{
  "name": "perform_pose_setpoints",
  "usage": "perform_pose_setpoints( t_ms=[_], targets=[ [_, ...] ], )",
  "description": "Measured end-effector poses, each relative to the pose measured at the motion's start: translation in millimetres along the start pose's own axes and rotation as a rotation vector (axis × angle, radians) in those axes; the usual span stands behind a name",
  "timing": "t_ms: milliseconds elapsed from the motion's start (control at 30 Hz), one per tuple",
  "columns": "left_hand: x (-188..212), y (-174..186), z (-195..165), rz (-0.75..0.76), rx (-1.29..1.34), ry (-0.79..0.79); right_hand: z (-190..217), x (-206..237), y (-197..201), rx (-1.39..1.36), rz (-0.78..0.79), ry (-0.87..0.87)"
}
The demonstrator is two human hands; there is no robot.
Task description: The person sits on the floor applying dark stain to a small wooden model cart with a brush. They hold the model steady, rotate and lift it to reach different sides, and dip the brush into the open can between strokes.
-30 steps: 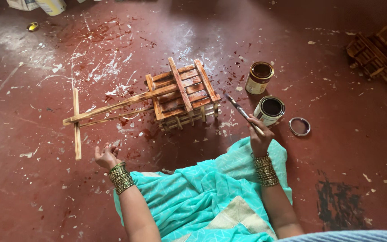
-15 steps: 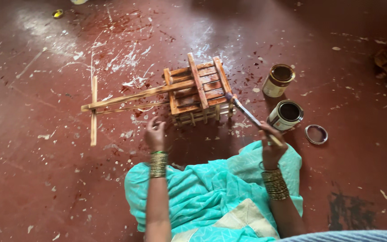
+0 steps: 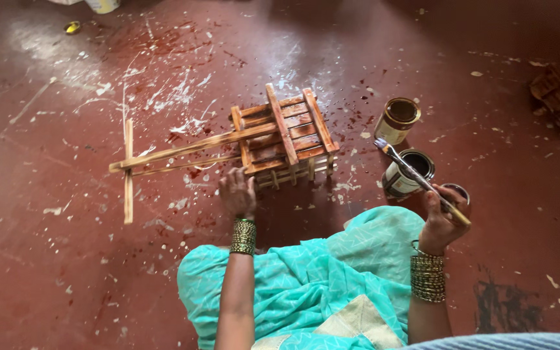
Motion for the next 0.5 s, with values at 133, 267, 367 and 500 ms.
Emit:
perform_pose_setpoints(
  t_ms=[133,267,367,500],
  targets=[
    [-4.5,-1.5,8.3,-0.008,-0.036,0.065,10.5,-2.8,12.8,0.217,-0.019,0.063],
    [-1.7,-7.1,14.4,-0.063,-0.017,0.070,19.2,-6.7,23.0,0.356,-0.058,0.120],
    [-0.5,-9.4,19.7,-0.086,-0.025,0.044,26.2,-7.0,31.2,0.466,-0.102,0.144],
    [1.3,-5.3,27.4,-0.118,-0.009,0.049,41.0,-12.3,30.3,0.681,-0.149,0.252]
  ],
)
Point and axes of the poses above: each hand's wrist, its own x-axis away from the middle knuckle, its own y-axis out of the back of the hand, z = x × y, the point moved 3 cm from there along -x, towards the middle knuckle, and after that the axes turned 11 degrees about -y, right-handed, at the moved point
